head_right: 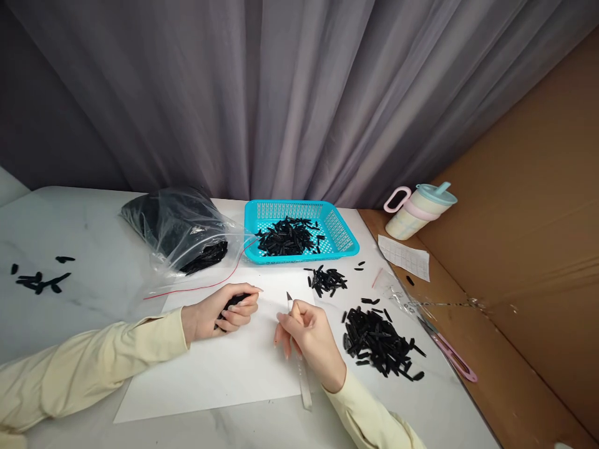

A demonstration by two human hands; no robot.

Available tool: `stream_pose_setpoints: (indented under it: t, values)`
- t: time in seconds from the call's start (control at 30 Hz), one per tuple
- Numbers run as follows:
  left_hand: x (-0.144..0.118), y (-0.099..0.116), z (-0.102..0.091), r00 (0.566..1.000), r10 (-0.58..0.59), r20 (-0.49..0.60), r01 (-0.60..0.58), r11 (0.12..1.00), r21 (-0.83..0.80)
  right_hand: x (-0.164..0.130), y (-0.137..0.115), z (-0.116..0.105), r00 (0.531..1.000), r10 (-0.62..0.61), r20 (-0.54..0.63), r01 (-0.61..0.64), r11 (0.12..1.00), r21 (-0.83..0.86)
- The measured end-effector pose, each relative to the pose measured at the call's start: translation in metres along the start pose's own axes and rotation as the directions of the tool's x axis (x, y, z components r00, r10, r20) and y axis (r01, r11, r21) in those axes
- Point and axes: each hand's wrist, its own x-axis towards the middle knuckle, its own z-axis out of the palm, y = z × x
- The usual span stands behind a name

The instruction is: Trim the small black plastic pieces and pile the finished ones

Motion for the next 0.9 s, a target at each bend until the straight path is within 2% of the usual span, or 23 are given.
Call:
stream_pose_setpoints:
  t: [0.1,0.23,0.37,0.47,0.6,0.73,0.9]
  values:
    - [-0.002,0.001,-0.002,0.999,0.008,0.035,-0.01,0.999,0.042,0.003,0.002,-0.002,1.0,-0.018,0.022,0.016,0.997,0.081]
    - [-0.004,0.001,-0.003,0.996,-0.034,0.083,0.027,0.996,0.085,0.004,0.007,0.0,0.998,-0.014,0.056,0.009,0.995,0.096]
    - [-0.004,-0.001,-0.004,0.992,-0.039,0.121,0.024,0.992,0.126,0.003,0.015,0.004,1.0,0.015,0.005,-0.015,0.998,0.069]
    - [-0.004,-0.002,-0.004,0.997,0.021,0.077,-0.031,0.991,0.128,0.002,0.019,0.005,0.999,0.004,-0.033,-0.001,0.997,0.079]
    - [-0.006,-0.001,-0.003,0.995,0.095,0.005,-0.095,0.986,0.135,0.001,0.019,0.004,0.998,-0.051,0.038,0.045,0.988,0.15]
    - [-0.007,-0.002,-0.001,0.995,0.095,-0.04,-0.087,0.982,0.167,0.001,0.017,0.003,0.987,-0.104,0.126,0.07,0.966,0.248]
    - [-0.007,-0.005,0.002,0.986,0.149,-0.071,-0.121,0.946,0.302,0.0,0.017,0.002,0.982,-0.105,0.157,0.054,0.952,0.301]
